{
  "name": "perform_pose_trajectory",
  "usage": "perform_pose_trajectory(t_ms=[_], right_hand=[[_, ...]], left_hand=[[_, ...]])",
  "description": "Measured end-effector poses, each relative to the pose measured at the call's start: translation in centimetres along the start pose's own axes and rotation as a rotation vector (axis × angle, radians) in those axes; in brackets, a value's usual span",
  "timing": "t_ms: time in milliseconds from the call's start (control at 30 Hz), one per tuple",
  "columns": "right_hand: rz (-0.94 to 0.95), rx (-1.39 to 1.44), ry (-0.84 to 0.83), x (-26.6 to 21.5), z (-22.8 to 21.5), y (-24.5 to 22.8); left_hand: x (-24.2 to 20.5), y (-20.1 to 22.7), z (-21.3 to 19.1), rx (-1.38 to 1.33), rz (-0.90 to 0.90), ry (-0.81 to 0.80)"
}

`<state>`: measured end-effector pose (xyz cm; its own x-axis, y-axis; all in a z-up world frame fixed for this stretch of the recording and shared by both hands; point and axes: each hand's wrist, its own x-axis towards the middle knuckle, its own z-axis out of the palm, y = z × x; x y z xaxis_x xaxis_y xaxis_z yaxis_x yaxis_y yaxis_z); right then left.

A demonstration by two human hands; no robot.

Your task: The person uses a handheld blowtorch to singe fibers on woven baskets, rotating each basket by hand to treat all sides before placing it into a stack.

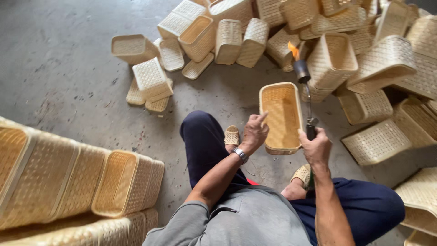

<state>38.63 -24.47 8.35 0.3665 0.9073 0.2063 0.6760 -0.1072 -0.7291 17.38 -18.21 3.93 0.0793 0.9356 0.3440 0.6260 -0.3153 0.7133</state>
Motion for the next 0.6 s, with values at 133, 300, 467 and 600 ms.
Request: perform_pose_trajectory(t_ms=[133, 300, 467, 600], right_hand=[[-0.126, -0.087, -0.033, 1.4, -1.4, 1.8], [0.068, 0.146, -0.257, 2.9, -3.6, 2.0], [-0.048, 0.297, -0.236, 4.1, -4.2, 2.6], [-0.054, 0.368, -0.149, 6.6, -3.8, 4.8]], left_hand=[[-0.3, 2.8, -2.7, 0.288, 0.097, -0.217], [1.0, 4.4, -7.7, 0.243, 0.783, -0.346], [3.1, 4.0, -6.7, 0.379, 0.938, -0.524], [5.4, 3.2, -5.1, 0.428, 0.942, -0.238]])
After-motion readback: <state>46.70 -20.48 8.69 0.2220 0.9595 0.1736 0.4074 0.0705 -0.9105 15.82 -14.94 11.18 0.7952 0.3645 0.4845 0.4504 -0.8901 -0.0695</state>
